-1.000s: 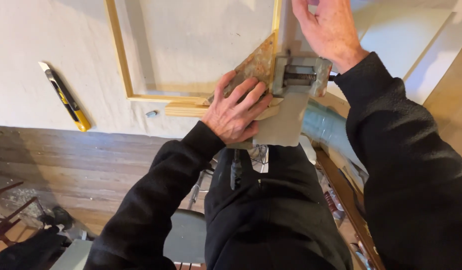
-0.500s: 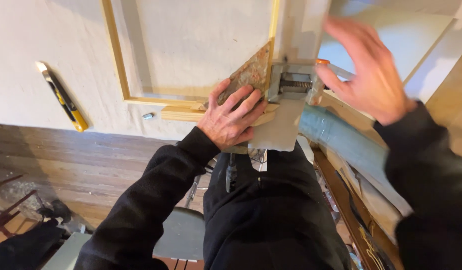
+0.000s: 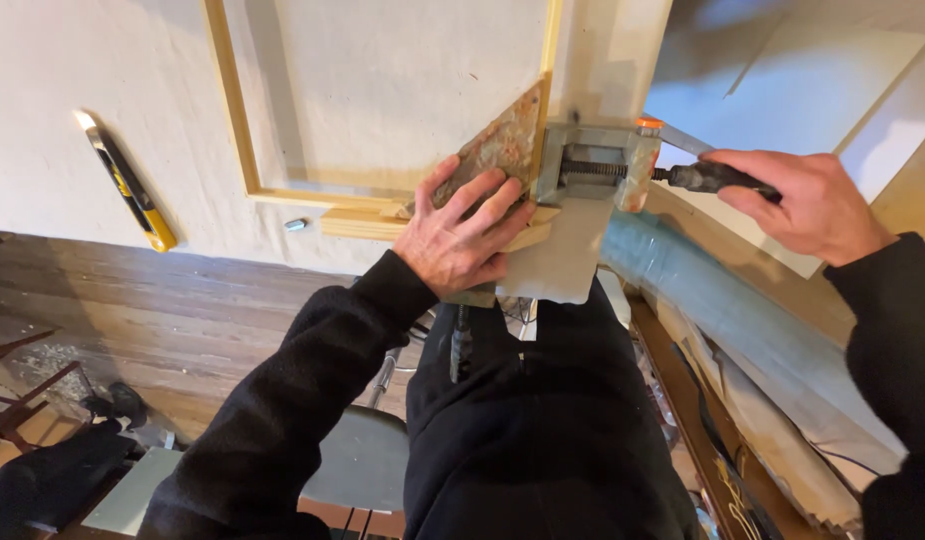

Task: The person applies wood glue to the mitered end of a wooden frame moulding piece, fits the piece onto a picture frame corner, and secures the corner in a corner vise. They tighten the vise, tap a fastener with a hammer, and trim excess material with a utility knife while the frame stays clamped.

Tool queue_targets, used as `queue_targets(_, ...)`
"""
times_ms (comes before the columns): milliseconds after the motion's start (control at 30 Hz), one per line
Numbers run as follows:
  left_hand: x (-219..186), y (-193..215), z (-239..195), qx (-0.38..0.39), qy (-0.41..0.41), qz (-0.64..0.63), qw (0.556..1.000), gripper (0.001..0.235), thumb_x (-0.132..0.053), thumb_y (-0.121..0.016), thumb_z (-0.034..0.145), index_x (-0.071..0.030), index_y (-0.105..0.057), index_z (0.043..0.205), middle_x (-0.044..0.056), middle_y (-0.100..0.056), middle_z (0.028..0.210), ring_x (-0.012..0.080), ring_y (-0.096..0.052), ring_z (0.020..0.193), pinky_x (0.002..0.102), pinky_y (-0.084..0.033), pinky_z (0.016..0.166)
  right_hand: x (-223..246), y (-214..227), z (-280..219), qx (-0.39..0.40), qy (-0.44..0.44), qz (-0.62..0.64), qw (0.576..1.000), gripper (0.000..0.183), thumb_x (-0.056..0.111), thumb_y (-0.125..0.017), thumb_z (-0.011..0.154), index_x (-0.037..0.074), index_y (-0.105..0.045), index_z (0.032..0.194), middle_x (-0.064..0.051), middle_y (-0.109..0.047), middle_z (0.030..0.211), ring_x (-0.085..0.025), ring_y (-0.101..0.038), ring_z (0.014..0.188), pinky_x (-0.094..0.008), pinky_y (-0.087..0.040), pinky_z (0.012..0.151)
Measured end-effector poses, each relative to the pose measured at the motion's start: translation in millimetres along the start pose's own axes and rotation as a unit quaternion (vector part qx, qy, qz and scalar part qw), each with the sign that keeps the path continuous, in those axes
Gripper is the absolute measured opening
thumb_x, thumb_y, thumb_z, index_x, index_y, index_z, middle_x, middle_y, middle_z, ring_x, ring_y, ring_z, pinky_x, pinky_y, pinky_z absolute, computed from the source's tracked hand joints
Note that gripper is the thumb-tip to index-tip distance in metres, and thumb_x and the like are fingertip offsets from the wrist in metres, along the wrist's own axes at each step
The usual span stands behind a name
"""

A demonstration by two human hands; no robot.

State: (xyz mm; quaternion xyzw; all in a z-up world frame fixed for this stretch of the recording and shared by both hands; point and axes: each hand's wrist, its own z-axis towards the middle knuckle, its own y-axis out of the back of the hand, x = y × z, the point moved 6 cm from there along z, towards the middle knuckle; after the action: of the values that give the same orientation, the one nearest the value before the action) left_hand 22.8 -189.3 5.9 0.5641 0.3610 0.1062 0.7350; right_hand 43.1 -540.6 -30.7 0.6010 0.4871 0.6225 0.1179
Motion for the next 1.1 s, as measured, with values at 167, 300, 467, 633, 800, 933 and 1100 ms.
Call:
queue_targets(167,0,1,3,0.01,0.005,0.0,1.0,0.069,-0.035,-0.079,0.078,-0.016,-0.064,0.142,0.006,-0.049,0.149,0.0244,-0.045,0.143,0.061,-0.027,0.121,-83,-58,-22,0.198,-0.349,0.398,0.825,0.05,0.036,-0.051,0.118,-0.004,-0.077,0.102,0.001,-0.038,0.061,-0.01,-0.031,0.053,-0.029,-0.03,0.049)
queue_targets(300,2,-2,3,0.006,0.002,0.001,1.0,0.071,-0.036,-0.079,0.075,-0.015,-0.064,0.142,0.006,-0.049,0.148,0.0252,-0.046,0.142,0.062,-0.027,0.119,-35,-38,-9,0.202,-0.367,0.403,0.813,0.056,0.042,-0.046,0.117,-0.001,-0.073,0.094,0.0,-0.047,0.06,-0.009,-0.037,0.05,-0.027,-0.034,0.047)
queue_targets(467,1,0,0,0.0,0.003,0.007,1.0,0.069,-0.034,-0.079,0.077,-0.016,-0.064,0.142,0.006,-0.049,0.149,0.0242,-0.046,0.142,0.062,-0.027,0.12,40,15,-6,-0.055,0.092,-0.152,0.983,0.039,0.031,-0.076,0.089,-0.001,-0.071,0.112,-0.01,-0.07,0.111,-0.018,-0.067,0.076,-0.028,-0.055,0.063)
queue_targets(633,1,1,-1,0.01,0.009,0.007,1.0,0.068,-0.034,-0.078,0.077,-0.016,-0.064,0.142,0.006,-0.049,0.148,0.0245,-0.046,0.142,0.062,-0.026,0.121,39,18,2,-0.06,0.106,-0.109,0.987,0.037,0.014,-0.082,0.089,0.0,-0.071,0.121,-0.01,-0.069,0.109,-0.022,-0.068,0.078,-0.033,-0.056,0.067)
queue_targets(800,0,-1,3,0.001,0.001,0.0,1.0,0.069,-0.033,-0.078,0.076,-0.016,-0.064,0.141,0.006,-0.049,0.149,0.0248,-0.046,0.142,0.062,-0.026,0.121,-15,-7,-14,0.007,-0.006,-0.002,1.0,0.037,0.015,-0.074,0.096,0.003,-0.071,0.132,-0.009,-0.067,0.093,-0.017,-0.06,0.068,-0.03,-0.05,0.062)
queue_targets(933,0,0,0,0.007,0.009,0.01,1.0,0.068,-0.033,-0.078,0.077,-0.016,-0.064,0.141,0.006,-0.049,0.148,0.0248,-0.046,0.143,0.062,-0.026,0.121,-60,-30,-15,0.094,-0.271,0.324,0.902,0.03,0.026,-0.057,0.11,0.0,-0.069,0.117,-0.002,-0.059,0.08,-0.01,-0.05,0.064,-0.024,-0.043,0.058)
queue_targets(1100,1,-2,4,0.01,0.0,-0.007,1.0,0.07,-0.035,-0.079,0.076,-0.015,-0.064,0.141,0.007,-0.049,0.149,0.0258,-0.045,0.143,0.062,-0.026,0.121,-50,-27,-17,0.18,-0.383,0.398,0.814,0.046,0.034,-0.053,0.114,-0.007,-0.065,0.096,-0.002,-0.049,0.073,-0.012,-0.039,0.06,-0.029,-0.033,0.052)
